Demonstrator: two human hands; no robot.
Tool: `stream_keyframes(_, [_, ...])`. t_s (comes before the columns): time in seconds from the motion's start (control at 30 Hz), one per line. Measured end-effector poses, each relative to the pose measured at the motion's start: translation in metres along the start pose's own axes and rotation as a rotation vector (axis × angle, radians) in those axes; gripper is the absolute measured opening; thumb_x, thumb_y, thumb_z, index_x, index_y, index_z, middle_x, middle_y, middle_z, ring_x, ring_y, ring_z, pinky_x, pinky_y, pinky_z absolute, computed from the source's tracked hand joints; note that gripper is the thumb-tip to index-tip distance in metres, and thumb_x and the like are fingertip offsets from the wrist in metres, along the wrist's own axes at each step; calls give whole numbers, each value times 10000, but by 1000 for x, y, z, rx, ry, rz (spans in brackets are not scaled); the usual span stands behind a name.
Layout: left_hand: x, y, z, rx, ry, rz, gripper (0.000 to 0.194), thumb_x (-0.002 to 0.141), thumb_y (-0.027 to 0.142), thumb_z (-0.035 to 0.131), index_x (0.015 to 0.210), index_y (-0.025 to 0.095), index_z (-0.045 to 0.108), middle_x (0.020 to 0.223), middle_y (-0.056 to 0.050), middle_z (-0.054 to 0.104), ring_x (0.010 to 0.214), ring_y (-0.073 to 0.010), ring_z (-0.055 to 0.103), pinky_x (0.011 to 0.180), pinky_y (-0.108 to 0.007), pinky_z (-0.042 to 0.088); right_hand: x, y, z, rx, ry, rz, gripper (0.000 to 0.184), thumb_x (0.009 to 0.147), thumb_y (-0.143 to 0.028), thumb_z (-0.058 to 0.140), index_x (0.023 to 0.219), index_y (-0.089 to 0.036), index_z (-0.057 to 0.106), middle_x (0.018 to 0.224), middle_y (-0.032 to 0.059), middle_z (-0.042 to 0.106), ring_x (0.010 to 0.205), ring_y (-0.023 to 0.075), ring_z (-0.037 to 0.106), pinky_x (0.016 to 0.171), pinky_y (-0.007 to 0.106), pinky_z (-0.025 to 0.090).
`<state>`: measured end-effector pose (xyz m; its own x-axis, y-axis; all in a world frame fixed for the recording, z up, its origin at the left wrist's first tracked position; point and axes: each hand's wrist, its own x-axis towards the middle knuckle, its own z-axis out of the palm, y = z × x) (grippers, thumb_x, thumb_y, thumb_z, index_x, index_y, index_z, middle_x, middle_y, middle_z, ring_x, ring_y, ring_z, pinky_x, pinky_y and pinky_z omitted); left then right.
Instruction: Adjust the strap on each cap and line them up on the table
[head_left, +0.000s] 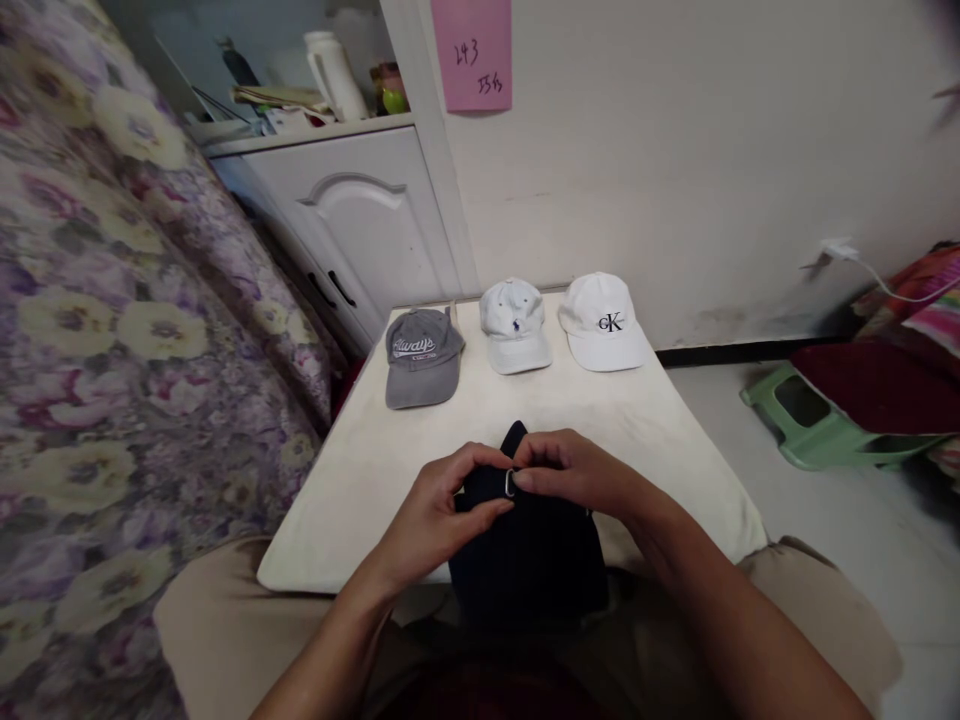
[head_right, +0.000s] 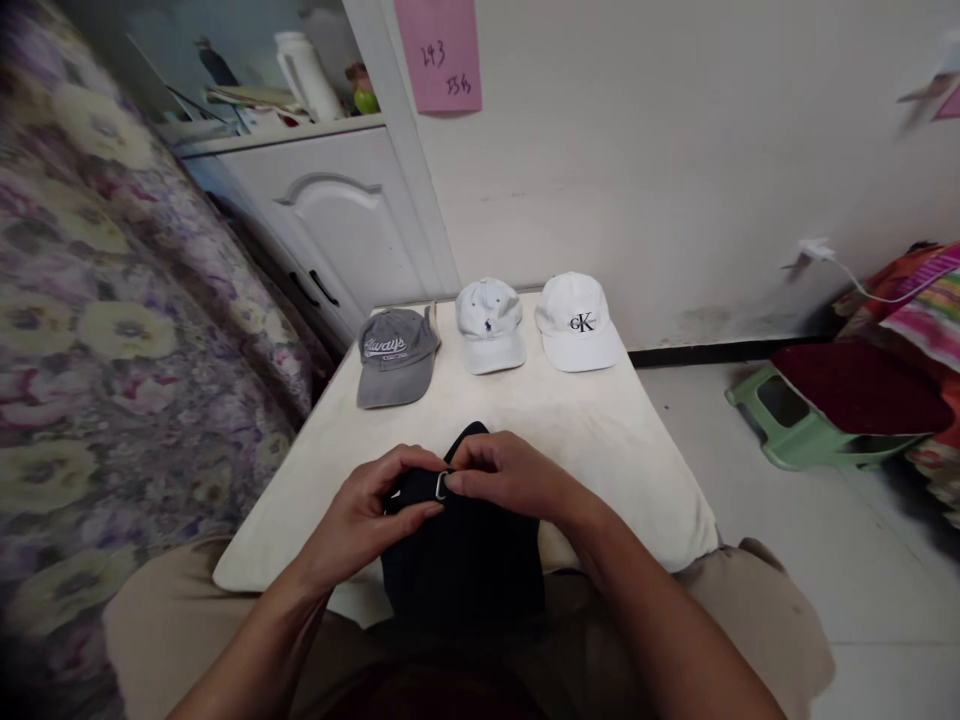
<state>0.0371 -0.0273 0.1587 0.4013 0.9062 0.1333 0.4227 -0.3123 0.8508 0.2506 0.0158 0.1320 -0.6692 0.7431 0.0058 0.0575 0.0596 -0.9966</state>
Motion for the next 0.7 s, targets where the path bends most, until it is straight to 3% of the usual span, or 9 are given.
stream_keyframes(0.17, [2, 4, 5, 43, -41, 45, 290, 840, 175, 684, 1118, 238, 632, 1048, -2, 683, 965, -163, 627, 823, -250, 462, -2, -4, 6, -147, 81, 23, 78, 800, -228, 608, 753, -174, 577, 691, -39, 523, 637, 110, 459, 563, 239, 332])
stream_keyframes(0.33, [3, 5, 11, 23, -29, 52, 321, 859, 173, 661, 1165, 260, 616, 1113, -10, 682, 1028, -176, 630, 898, -271, 457, -3, -7, 9, -284, 166, -37, 166, 808, -201, 606, 687, -184, 494, 673, -44, 501, 637, 109, 442, 558, 242, 302])
stream_keyframes(0.53, [3, 0, 7, -181, 110, -76, 349, 802, 221, 751, 1128, 246, 628, 1034, -7, 668, 977, -168, 614, 829, -232, 464, -5, -3, -7, 25, -66, -58, 225, 884, -386, 638, 881, -162, 619, 770, -18, 576, 677, 109, 510, 602, 233, 370])
stream_keyframes(0.7, [3, -1, 0, -294, 76, -115, 351, 775, 247, 784, 1090, 216, 632, 947, -6, 641, 869, -143, 582, 732, -209, 444, -8, -3, -19, 146, -168, -15, 282, 856, -422, 683, 922, -151, 640, 771, -15, 584, 630, 101, 564, 580, 222, 415])
